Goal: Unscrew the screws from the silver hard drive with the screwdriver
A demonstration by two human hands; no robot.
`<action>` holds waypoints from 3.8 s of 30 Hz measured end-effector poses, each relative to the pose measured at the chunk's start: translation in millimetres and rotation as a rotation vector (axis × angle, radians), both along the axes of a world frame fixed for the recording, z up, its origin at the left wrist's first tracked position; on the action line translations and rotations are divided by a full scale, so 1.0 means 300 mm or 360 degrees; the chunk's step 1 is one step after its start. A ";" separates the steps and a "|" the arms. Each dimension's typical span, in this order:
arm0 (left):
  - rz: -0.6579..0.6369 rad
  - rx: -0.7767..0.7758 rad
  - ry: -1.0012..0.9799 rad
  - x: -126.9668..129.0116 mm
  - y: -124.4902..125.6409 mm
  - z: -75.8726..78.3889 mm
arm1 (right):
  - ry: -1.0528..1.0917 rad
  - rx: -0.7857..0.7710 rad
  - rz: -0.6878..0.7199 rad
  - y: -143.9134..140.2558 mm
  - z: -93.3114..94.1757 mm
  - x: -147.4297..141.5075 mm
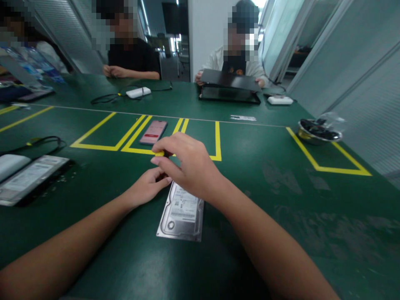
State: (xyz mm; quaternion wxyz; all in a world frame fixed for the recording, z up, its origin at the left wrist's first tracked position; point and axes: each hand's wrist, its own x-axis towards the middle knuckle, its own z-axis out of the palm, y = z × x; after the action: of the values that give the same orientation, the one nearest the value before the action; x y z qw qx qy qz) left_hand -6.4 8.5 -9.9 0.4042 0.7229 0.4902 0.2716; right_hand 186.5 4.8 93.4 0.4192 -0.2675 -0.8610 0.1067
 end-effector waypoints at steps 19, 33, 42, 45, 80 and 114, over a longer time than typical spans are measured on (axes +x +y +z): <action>0.0002 -0.0008 -0.0033 0.002 -0.004 -0.003 | 0.0008 -0.0016 -0.0064 -0.003 -0.002 0.001; 0.0020 0.0010 -0.0033 -0.001 -0.003 -0.009 | 0.0073 0.0000 -0.0099 -0.001 -0.011 0.000; 0.0033 -0.0017 -0.0038 0.000 -0.002 -0.008 | 0.0115 0.0034 -0.0205 0.008 -0.021 0.002; 0.0044 -0.0023 -0.0029 0.001 -0.003 -0.009 | 0.0123 -0.0022 -0.0196 0.007 -0.020 0.003; 0.0031 0.0081 0.0037 0.008 -0.010 -0.004 | 0.0023 -0.0020 -0.0097 0.003 -0.032 -0.013; 0.0026 0.0101 0.0054 0.007 -0.005 -0.005 | 0.0007 -0.0012 -0.0120 0.006 -0.032 -0.009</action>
State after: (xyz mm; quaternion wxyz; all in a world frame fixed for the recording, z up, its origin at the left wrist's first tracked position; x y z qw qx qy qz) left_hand -4.4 6.8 -11.5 0.3705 0.7359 0.4940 0.2779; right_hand 183.7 6.7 83.9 0.4239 -0.3012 -0.8489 0.0945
